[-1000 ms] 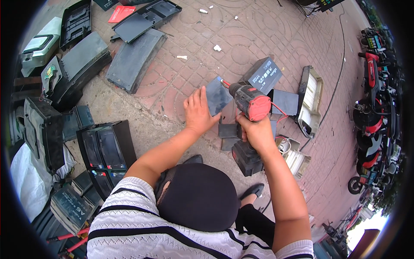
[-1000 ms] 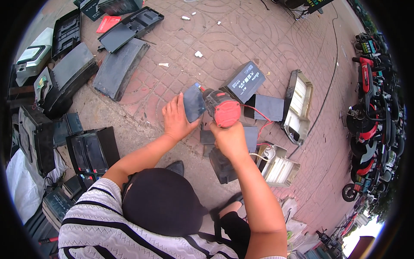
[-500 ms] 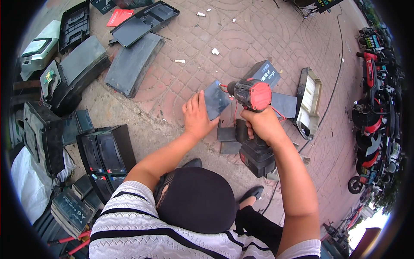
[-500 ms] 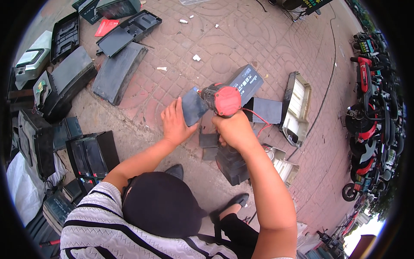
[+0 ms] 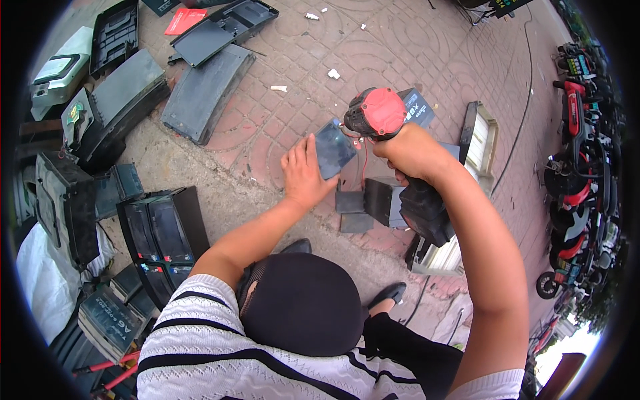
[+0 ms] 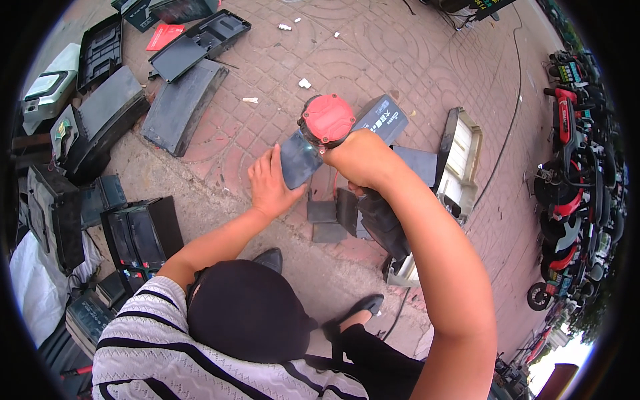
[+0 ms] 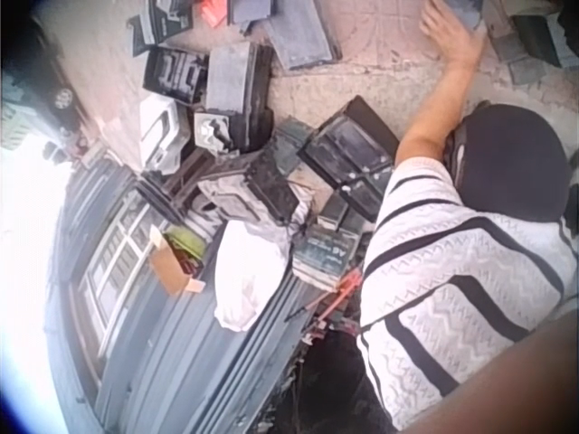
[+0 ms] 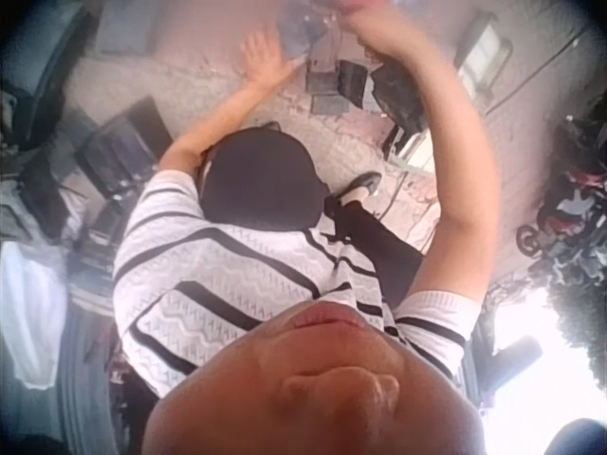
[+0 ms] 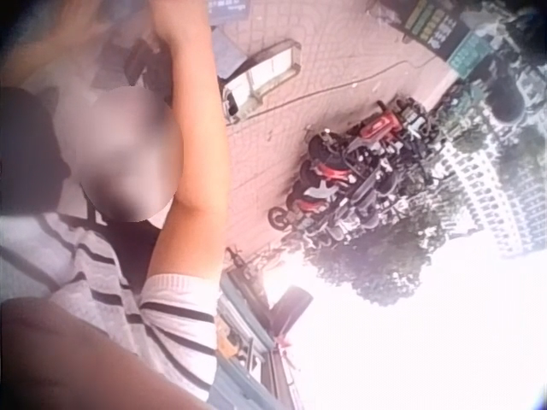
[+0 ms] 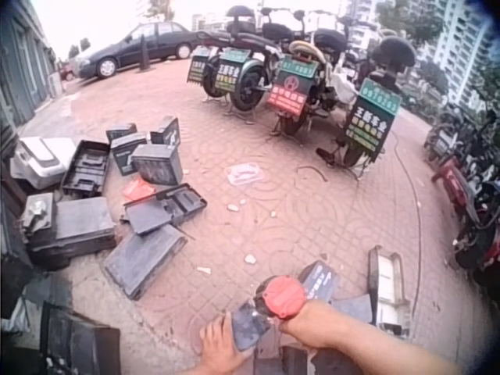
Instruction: The person disassembles an electric motorcycle battery pack on a sidewalk. The person moves battery casings, uses a power drill to remove fasteners from individual battery units, and uses pliers to cut or manipulate wires connected to the battery terminals.
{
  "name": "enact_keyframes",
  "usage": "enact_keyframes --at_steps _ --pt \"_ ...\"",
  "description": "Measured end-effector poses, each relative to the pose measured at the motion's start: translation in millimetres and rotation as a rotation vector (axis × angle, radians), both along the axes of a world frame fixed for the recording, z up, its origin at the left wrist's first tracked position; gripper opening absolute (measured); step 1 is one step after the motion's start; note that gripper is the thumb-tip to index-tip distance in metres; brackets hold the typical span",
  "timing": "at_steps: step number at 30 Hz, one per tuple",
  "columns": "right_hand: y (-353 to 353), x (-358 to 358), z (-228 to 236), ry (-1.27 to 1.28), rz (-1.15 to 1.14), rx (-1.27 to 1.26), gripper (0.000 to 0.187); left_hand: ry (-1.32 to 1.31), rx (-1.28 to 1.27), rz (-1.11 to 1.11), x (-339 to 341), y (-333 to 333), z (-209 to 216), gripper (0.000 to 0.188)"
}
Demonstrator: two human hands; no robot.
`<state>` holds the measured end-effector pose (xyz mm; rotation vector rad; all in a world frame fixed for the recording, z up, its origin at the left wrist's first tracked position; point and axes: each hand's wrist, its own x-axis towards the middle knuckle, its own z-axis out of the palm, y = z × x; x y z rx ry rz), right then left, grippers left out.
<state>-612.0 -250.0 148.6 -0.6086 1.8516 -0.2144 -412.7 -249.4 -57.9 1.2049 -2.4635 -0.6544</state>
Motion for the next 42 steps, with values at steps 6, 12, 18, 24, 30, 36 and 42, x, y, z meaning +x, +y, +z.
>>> enact_keyframes --at_steps 6,12,18,24,30,36,42 --pt "-1 -1 -5 0.028 0.020 0.002 0.016 -0.005 0.017 0.002 0 -1 1 0.108" --pt "5 2 2 0.015 -0.028 -0.017 0.017 -0.038 0.047 -0.010 -1 0 1 0.108" --pt "17 1 -10 0.030 -0.081 -0.018 0.015 -0.065 0.038 -0.010 -1 -1 1 0.108" --pt "47 -3 -8 -0.046 -0.220 -0.126 0.024 -0.090 0.029 -0.028 -2 -2 4 0.109" --pt "121 8 25 0.114 -0.549 -0.381 0.017 -0.091 -0.002 -0.028 -6 -2 5 0.113" --pt "217 43 84 0.211 -0.837 -0.400 0.016 -0.324 0.181 -0.086 -9 -30 32 0.116" --pt "312 75 131 0.235 -1.293 -0.339 0.033 0.177 0.922 -0.302 7 -105 8 0.095"
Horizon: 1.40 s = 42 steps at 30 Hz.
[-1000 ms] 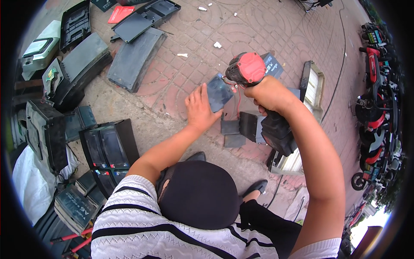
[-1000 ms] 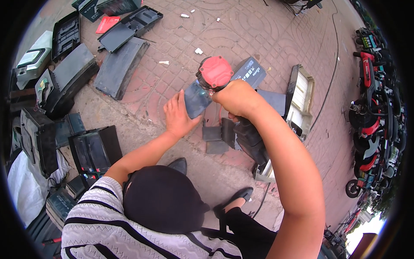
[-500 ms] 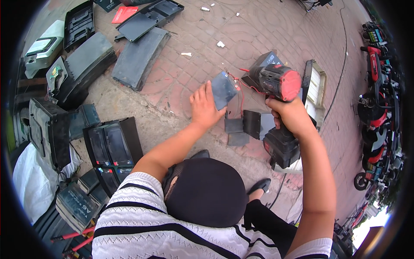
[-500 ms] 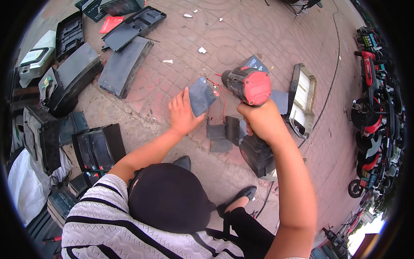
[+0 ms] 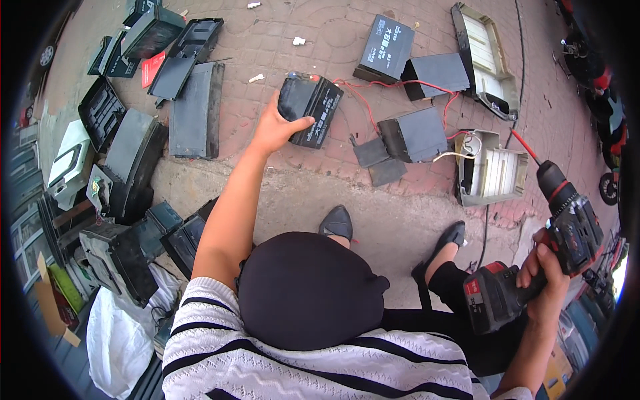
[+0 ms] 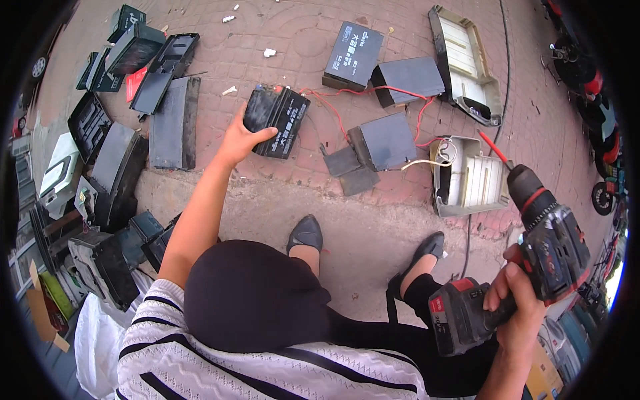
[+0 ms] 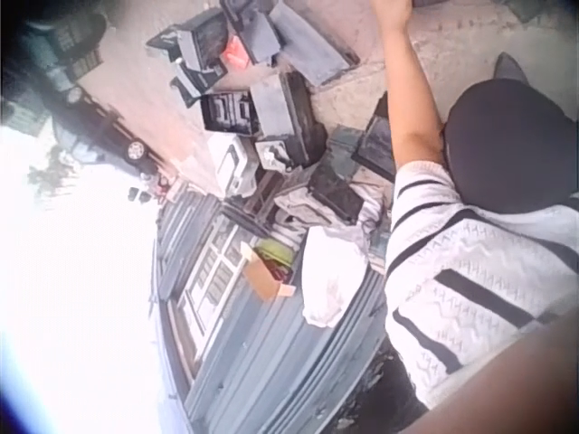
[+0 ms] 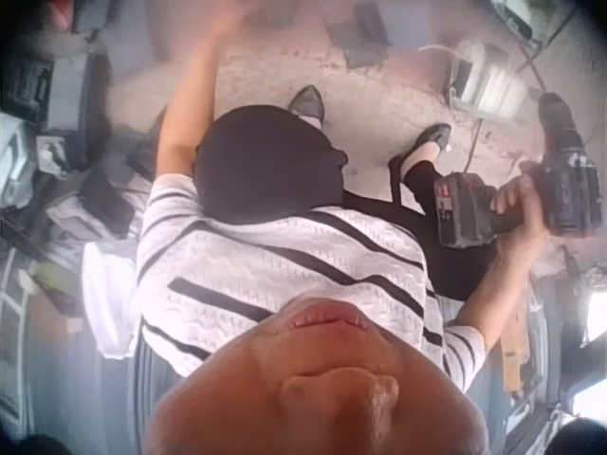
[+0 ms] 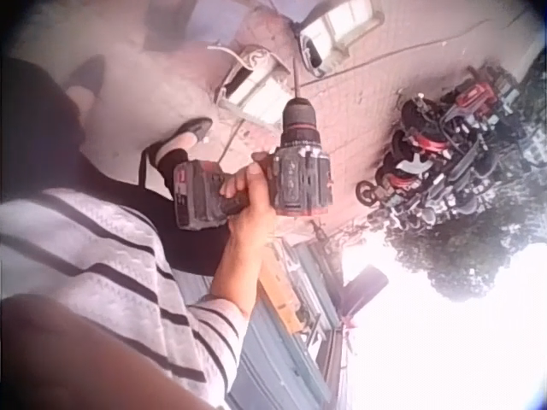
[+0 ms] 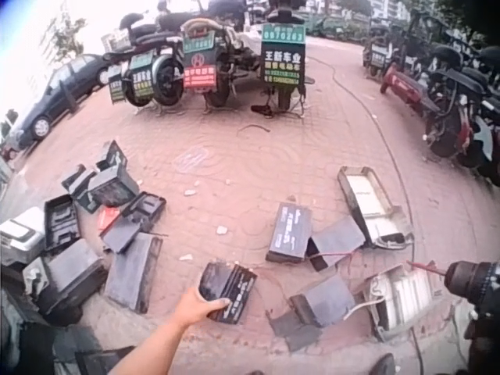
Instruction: The person disassembles an electric motorcycle battery pack on a sidewalk. The person moves battery casings, uses a power drill to remove fasteners from individual battery units, and uses pliers to cut or manipulate wires connected to the battery terminals.
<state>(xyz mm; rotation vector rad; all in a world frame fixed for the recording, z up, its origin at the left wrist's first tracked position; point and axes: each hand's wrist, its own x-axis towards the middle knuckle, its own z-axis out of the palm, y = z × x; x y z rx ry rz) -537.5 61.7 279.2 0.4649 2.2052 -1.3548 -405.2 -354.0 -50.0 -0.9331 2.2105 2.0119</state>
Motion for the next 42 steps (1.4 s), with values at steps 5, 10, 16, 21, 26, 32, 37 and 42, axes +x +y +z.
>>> enact_keyframes --at_steps 5,10,16,21,26,32,37,42 --pt "26 4 -2 0.084 -0.151 -0.074 0.039 -0.132 0.186 0.040 -1 -22 21 0.098" --pt "31 3 -12 0.079 -0.033 -0.041 0.043 -0.155 0.248 0.056 12 -42 -3 0.106" --pt "29 3 -13 0.131 0.238 0.118 0.035 -0.174 0.222 0.057 15 -49 -11 0.107" --pt "14 4 -9 0.041 0.458 0.259 0.030 -0.186 0.194 0.039 18 -53 -17 0.107" --pt "33 9 -20 0.152 0.788 0.372 0.024 -0.182 0.278 0.018 18 -59 -22 0.107" --pt "46 13 -26 0.130 0.926 0.346 0.025 -0.193 0.352 0.007 22 -68 -30 0.107" --pt "40 11 -33 0.186 1.024 0.328 0.024 -0.194 0.318 0.006 21 -68 -36 0.108" --pt "28 9 -33 0.066 0.907 0.280 0.024 -0.182 0.325 0.007 19 -66 -35 0.109"
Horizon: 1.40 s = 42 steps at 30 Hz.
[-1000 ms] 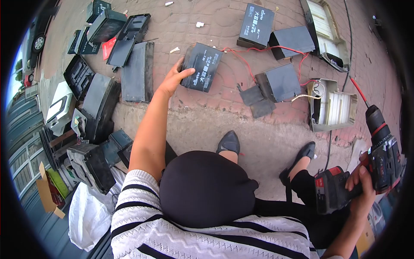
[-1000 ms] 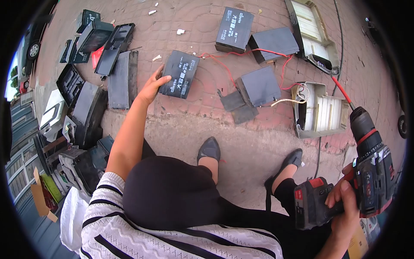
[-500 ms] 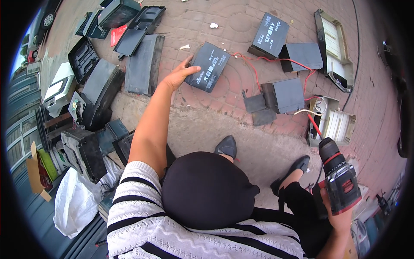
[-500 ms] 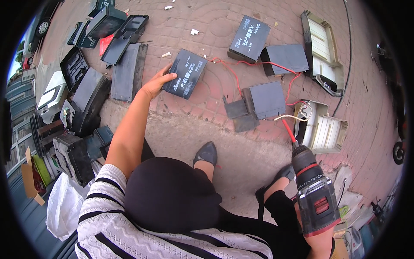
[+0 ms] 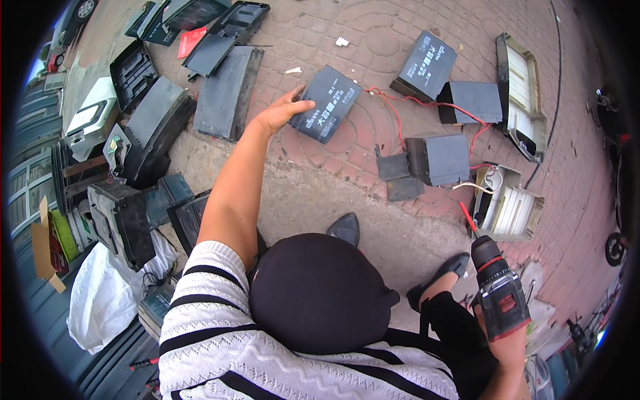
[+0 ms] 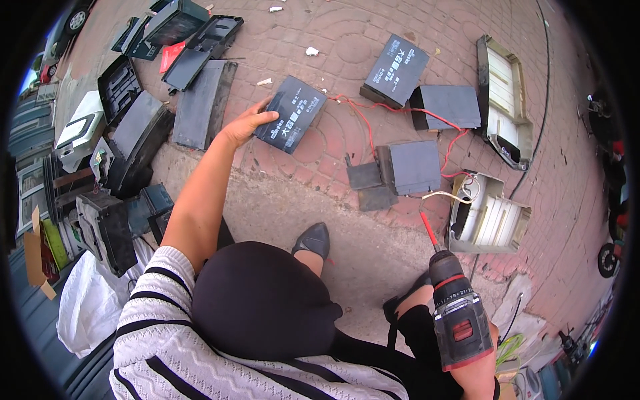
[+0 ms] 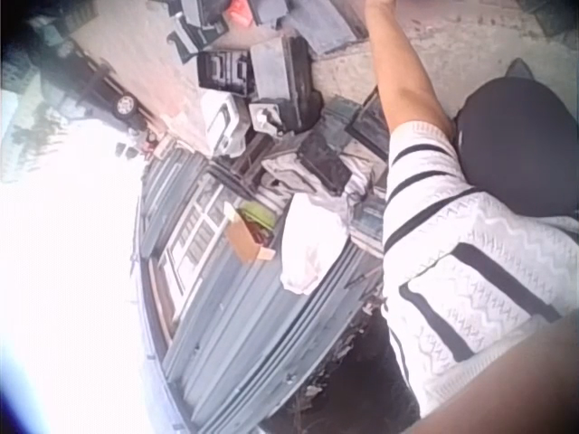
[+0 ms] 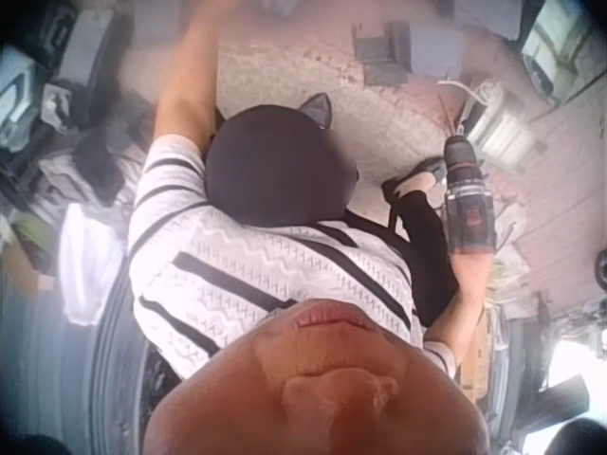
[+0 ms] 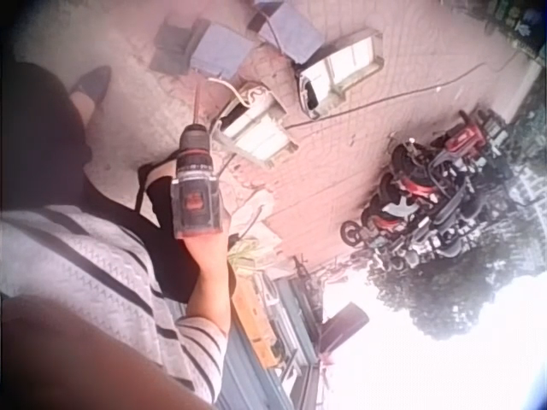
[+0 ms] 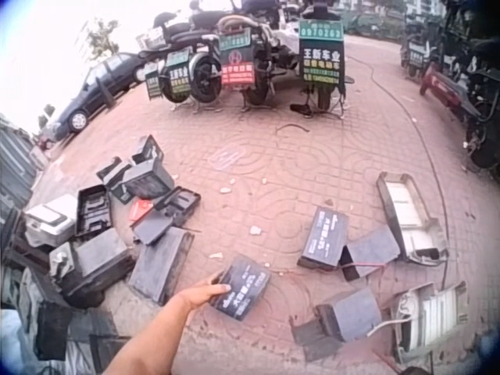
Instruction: The person disassembles an electric motorcycle battery pack on a sidewalk. The person moves battery casings, uses a power drill to remove fasteners from individual battery units, and uses pliers to cut or manipulate wires connected to the battery terminals.
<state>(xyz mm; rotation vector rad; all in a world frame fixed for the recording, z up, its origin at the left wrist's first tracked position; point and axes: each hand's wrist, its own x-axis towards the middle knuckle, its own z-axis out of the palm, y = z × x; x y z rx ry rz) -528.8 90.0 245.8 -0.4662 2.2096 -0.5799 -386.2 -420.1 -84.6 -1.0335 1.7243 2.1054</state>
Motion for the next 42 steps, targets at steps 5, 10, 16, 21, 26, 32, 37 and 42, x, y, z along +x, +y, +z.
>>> enact_keyframes --at_steps 5,10,16,21,26,32,37,42 --pt "-7 -1 -3 0.014 0.034 -0.026 0.026 -0.007 -0.019 0.006 1 3 5 0.108" --pt "-11 -3 -1 -0.040 0.004 0.006 0.030 -0.010 -0.022 0.004 1 2 4 0.108" --pt "-10 1 -4 -0.079 -0.034 0.021 0.032 -0.017 0.000 0.010 -1 1 -2 0.111" --pt "-17 4 -4 -0.118 0.000 0.026 0.031 -0.015 0.007 0.058 5 -6 -10 0.093" --pt "-9 6 -17 -0.210 -0.033 0.064 0.032 -0.027 0.035 0.021 3 1 9 0.113" --pt "-20 7 -15 -0.217 0.058 0.111 0.031 0.009 0.075 0.025 7 -4 3 0.111" --pt "-22 7 -16 -0.205 0.140 0.164 0.028 0.015 0.081 0.034 1 -2 5 0.111" --pt "-29 8 -15 -0.227 0.175 0.209 0.029 0.019 0.096 0.042 3 -3 4 0.112"
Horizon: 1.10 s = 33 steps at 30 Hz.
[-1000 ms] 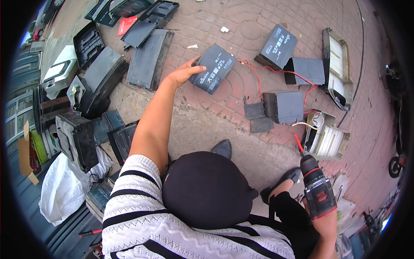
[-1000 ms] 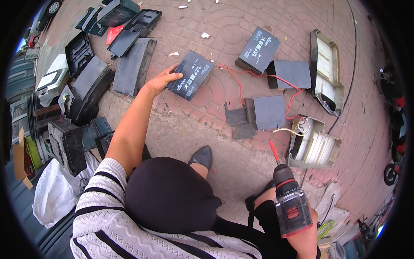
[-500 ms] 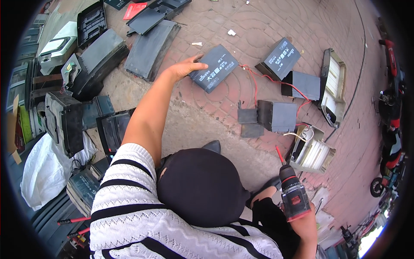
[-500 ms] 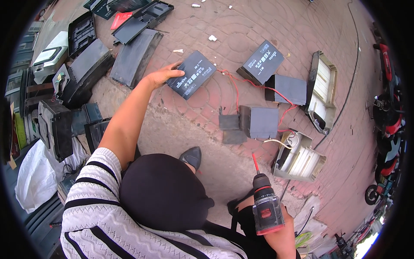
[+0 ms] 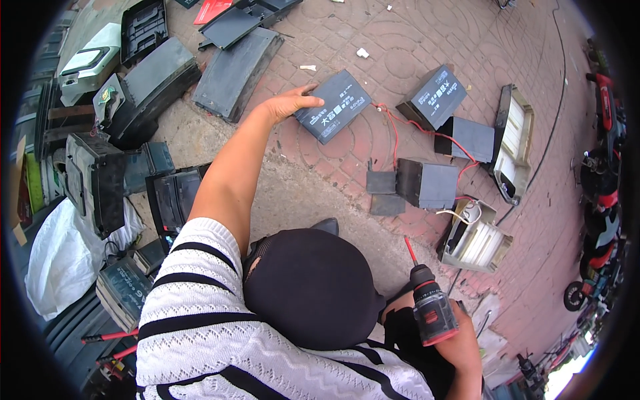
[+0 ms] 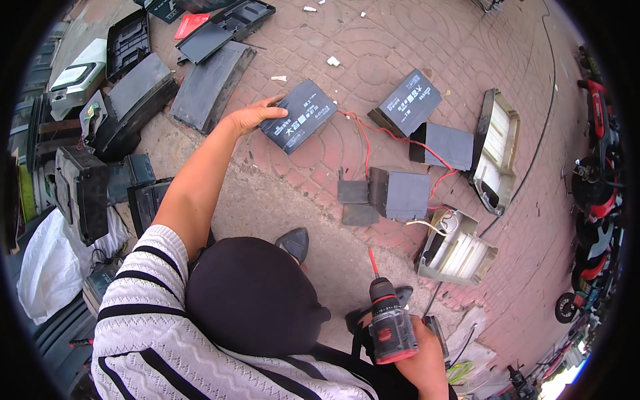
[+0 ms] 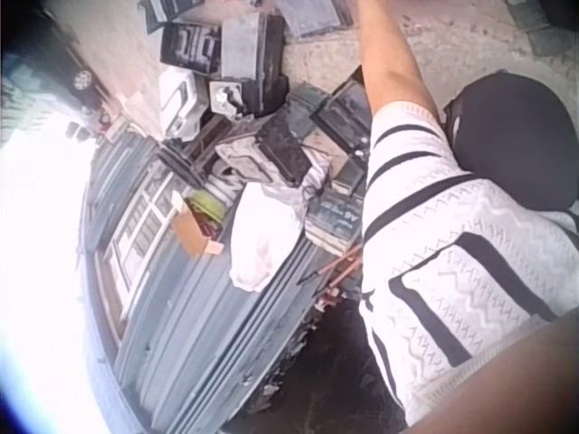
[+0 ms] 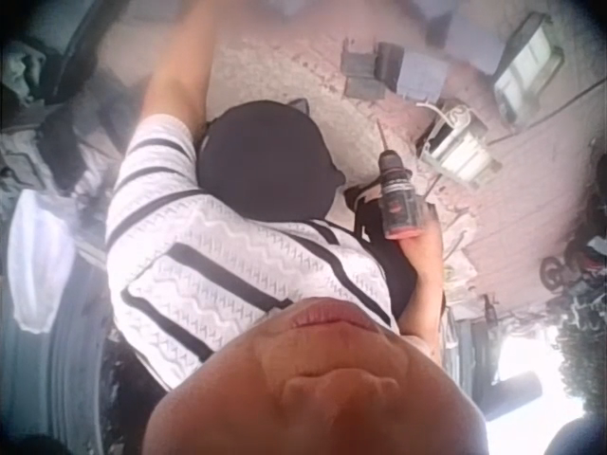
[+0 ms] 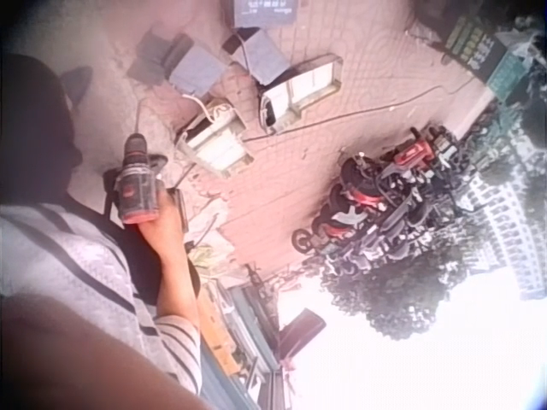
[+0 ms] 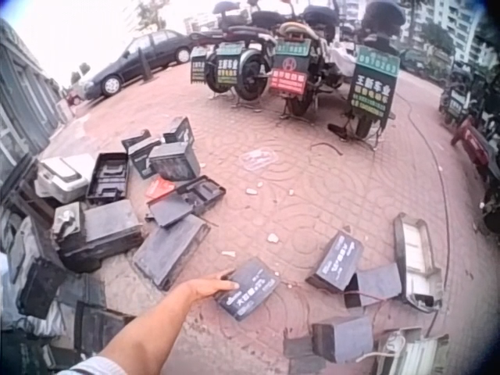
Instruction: The person disassembles an electric motorcycle battery pack on a sidewalk. The person moves battery casings, uses a power drill to remove fasteners from individual battery units, and uses pliers to cut or manipulate wires connected to the battery terminals.
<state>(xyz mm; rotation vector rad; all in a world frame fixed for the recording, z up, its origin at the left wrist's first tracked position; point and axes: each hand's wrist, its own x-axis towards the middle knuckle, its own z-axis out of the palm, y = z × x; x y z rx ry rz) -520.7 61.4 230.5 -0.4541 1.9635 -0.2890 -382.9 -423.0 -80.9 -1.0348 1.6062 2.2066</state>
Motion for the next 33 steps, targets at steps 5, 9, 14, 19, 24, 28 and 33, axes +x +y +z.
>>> enact_keyframes --at_steps 5,9,14,19,24,28,33 --pt "-1 3 0 -0.002 0.001 0.017 0.031 -0.005 -0.003 0.013 0 0 1 0.112" --pt "-1 5 -1 -0.004 -0.003 0.016 0.032 -0.016 -0.009 0.021 1 -1 -3 0.100" --pt "-5 5 -1 -0.028 0.020 0.019 0.034 -0.005 0.000 0.016 0 0 -2 0.101" --pt "-8 8 0 -0.014 0.038 0.019 0.034 -0.003 -0.006 0.019 2 -2 -9 0.101" --pt "-8 8 0 0.025 0.118 0.015 0.034 -0.004 -0.009 0.018 3 -4 -16 0.100" --pt "-11 9 1 0.034 0.121 -0.003 0.033 0.008 -0.009 0.015 1 -1 -10 0.099" --pt "-9 9 -1 0.038 0.120 -0.007 0.032 0.016 -0.025 0.018 1 0 -7 0.099"
